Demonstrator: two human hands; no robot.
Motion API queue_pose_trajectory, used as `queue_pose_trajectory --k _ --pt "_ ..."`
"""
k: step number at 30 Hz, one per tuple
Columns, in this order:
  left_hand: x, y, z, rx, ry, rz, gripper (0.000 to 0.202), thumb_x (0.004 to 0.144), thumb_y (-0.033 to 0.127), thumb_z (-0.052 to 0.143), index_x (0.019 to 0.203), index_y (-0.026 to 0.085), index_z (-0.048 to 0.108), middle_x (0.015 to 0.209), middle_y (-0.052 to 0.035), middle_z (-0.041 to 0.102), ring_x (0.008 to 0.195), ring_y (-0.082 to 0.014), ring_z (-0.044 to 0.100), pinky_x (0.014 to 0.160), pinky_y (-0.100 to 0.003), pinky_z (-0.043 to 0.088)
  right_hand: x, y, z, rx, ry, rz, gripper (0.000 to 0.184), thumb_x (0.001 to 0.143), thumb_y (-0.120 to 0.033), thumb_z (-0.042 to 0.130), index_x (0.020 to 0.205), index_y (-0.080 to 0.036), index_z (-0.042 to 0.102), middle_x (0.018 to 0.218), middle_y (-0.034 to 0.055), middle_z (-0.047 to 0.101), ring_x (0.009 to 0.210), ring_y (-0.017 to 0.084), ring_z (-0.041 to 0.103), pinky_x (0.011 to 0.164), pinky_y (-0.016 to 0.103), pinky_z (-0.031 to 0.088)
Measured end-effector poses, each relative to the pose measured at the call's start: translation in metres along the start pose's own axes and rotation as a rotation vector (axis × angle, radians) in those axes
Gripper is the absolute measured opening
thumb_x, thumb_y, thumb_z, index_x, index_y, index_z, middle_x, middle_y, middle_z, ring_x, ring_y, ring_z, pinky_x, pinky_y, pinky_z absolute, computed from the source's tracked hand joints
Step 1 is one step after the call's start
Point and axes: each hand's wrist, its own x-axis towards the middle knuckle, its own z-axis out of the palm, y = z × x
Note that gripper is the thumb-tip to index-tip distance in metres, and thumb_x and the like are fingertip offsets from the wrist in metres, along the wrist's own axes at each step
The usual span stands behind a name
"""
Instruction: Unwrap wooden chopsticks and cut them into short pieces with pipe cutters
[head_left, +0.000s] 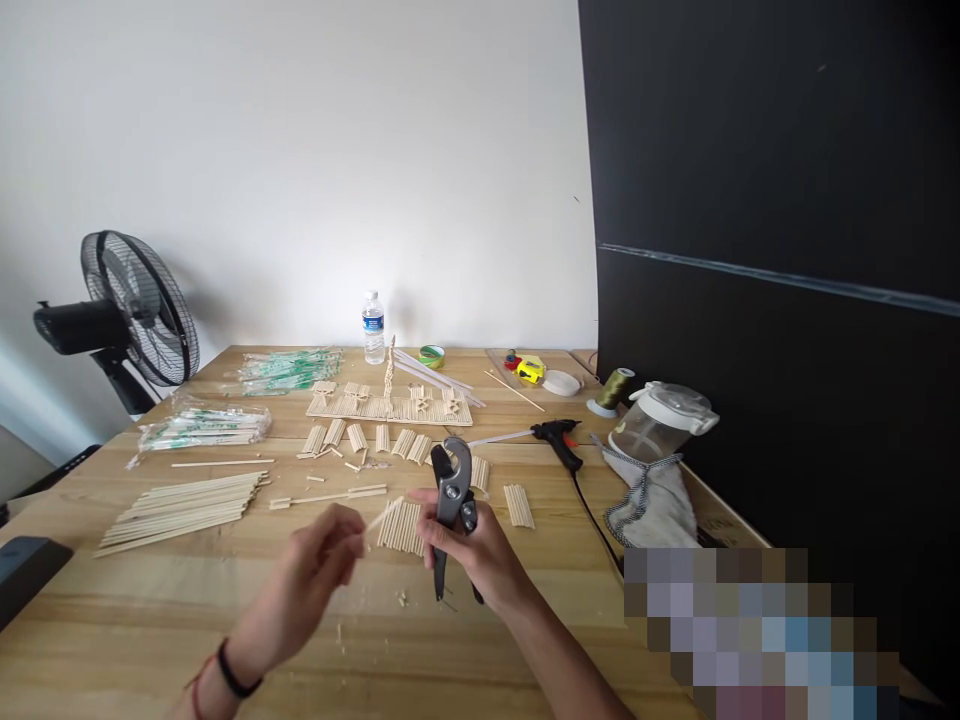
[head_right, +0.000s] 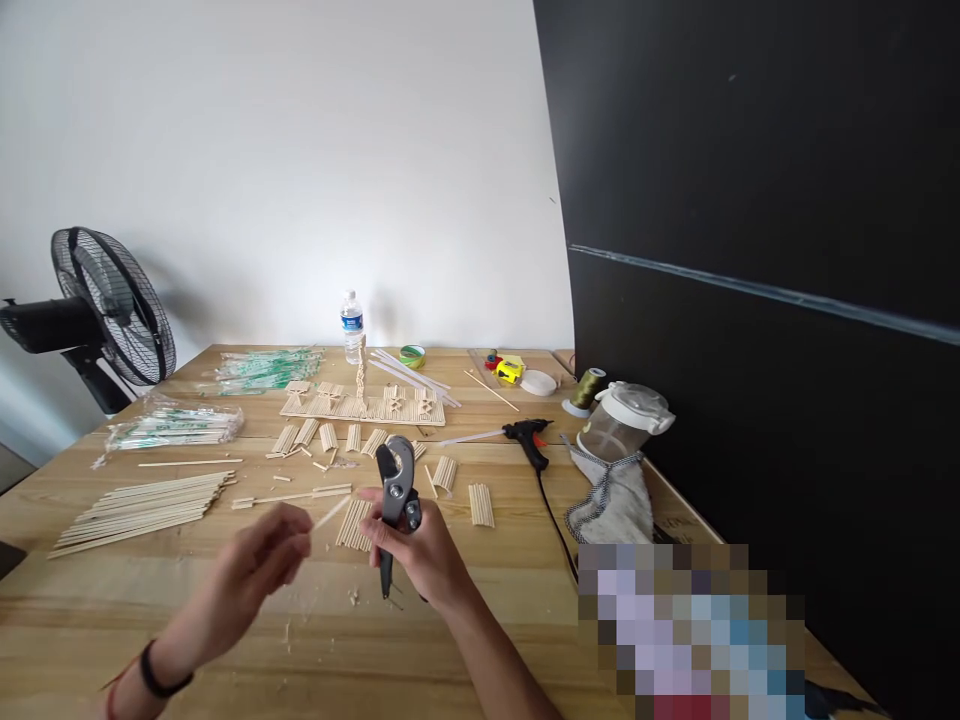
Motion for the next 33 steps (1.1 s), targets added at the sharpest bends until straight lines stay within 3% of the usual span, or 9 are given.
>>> queue_pose_trajectory --k 3,5,8,10,13,17,20,25,33 --pt "0.009 0.013 0.040 -0.209 -0.077 -0.021 0.031 0.101 0.052 0.053 0.096 0.022 0.054 0.070 0.0024 0.057 0.055 -0.0105 0.048 0.051 -0.022 0.038 -0.001 0.000 0.006 0.004 0.026 -0.038 0.035 0.081 -0.052 0.079 0.082 -0.019 0.070 0.071 0.0001 0.066 0.057 0.016 0.062 0.063 0.030 0.050" --pt "0.016 0.015 0.046 -0.242 -0.133 -0.010 0.033 0.103 0.053 0.049 0.094 0.022 0.054 0.078 -0.0010 0.064 0.056 -0.0109 0.053 0.052 -0.023 0.042 -0.001 -0.002 0.006 -0.016 0.058 -0.063 0.035 0.083 -0.053 0.077 0.079 -0.019 0.069 0.063 -0.0004 0.065 0.058 0.018 0.061 0.063 0.030 0.049" --pt "0.031 0.004 0.026 -0.012 -0.133 0.097 0.031 0.105 0.047 0.044 0.096 0.022 0.060 0.085 -0.0049 0.068 0.076 -0.0180 0.064 0.071 -0.030 0.052 0.001 -0.005 0.000 -0.030 0.154 -0.086 0.037 0.085 -0.054 0.075 0.074 -0.019 0.067 0.058 0.0004 0.065 0.056 0.018 0.061 0.064 0.031 0.049" --pt "0.045 -0.012 0.004 0.234 -0.007 0.188 0.024 0.103 0.040 0.047 0.103 0.022 0.063 0.100 -0.0086 0.070 0.092 -0.0235 0.066 0.084 -0.038 0.054 0.003 -0.005 -0.006 -0.001 0.259 -0.107 0.037 0.084 -0.054 0.076 0.075 -0.019 0.067 0.059 0.0003 0.064 0.055 0.018 0.061 0.065 0.032 0.050" --pt "0.063 -0.044 -0.021 0.544 0.049 0.177 0.019 0.094 0.027 0.056 0.110 0.022 0.065 0.113 -0.0117 0.068 0.101 -0.0292 0.065 0.090 -0.047 0.053 0.009 -0.003 -0.016 0.115 0.403 -0.117 0.037 0.078 -0.053 0.083 0.080 -0.019 0.067 0.064 -0.0005 0.065 0.054 0.018 0.061 0.060 0.032 0.050" --pt "0.071 -0.066 -0.025 0.748 0.055 0.242 0.017 0.095 0.019 0.050 0.095 0.022 0.067 0.106 -0.0111 0.070 0.100 -0.0295 0.063 0.090 -0.048 0.052 0.016 0.005 -0.026 0.223 0.525 -0.078 0.042 0.070 -0.054 0.088 0.081 -0.019 0.068 0.069 -0.0003 0.065 0.054 0.017 0.061 0.057 0.032 0.052" --pt "0.066 -0.060 -0.021 0.700 0.076 0.269 0.020 0.100 0.021 0.044 0.092 0.023 0.063 0.098 -0.0100 0.071 0.091 -0.0276 0.066 0.081 -0.041 0.053 0.019 0.010 -0.030 0.241 0.551 -0.071 0.041 0.071 -0.053 0.088 0.081 -0.019 0.068 0.071 0.0002 0.064 0.057 0.018 0.060 0.056 0.033 0.053" --pt "0.048 -0.038 -0.015 0.415 0.025 0.144 0.014 0.103 0.033 0.048 0.098 0.025 0.058 0.073 0.0002 0.068 0.060 -0.0184 0.063 0.058 -0.028 0.045 0.019 0.011 -0.037 0.321 0.573 -0.060 0.033 0.072 -0.045 0.090 0.080 -0.021 0.069 0.074 -0.0011 0.064 0.057 0.017 0.059 0.058 0.034 0.054" --pt "0.041 -0.036 -0.001 -0.030 -0.240 -0.072 0.023 0.099 0.036 0.056 0.107 0.019 0.067 0.074 -0.0010 0.067 0.065 -0.0151 0.062 0.061 -0.026 0.049 0.019 0.011 -0.047 0.250 0.612 -0.033 0.035 0.068 -0.044 0.093 0.076 -0.019 0.071 0.068 -0.0005 0.064 0.058 0.016 0.060 0.059 0.032 0.053"
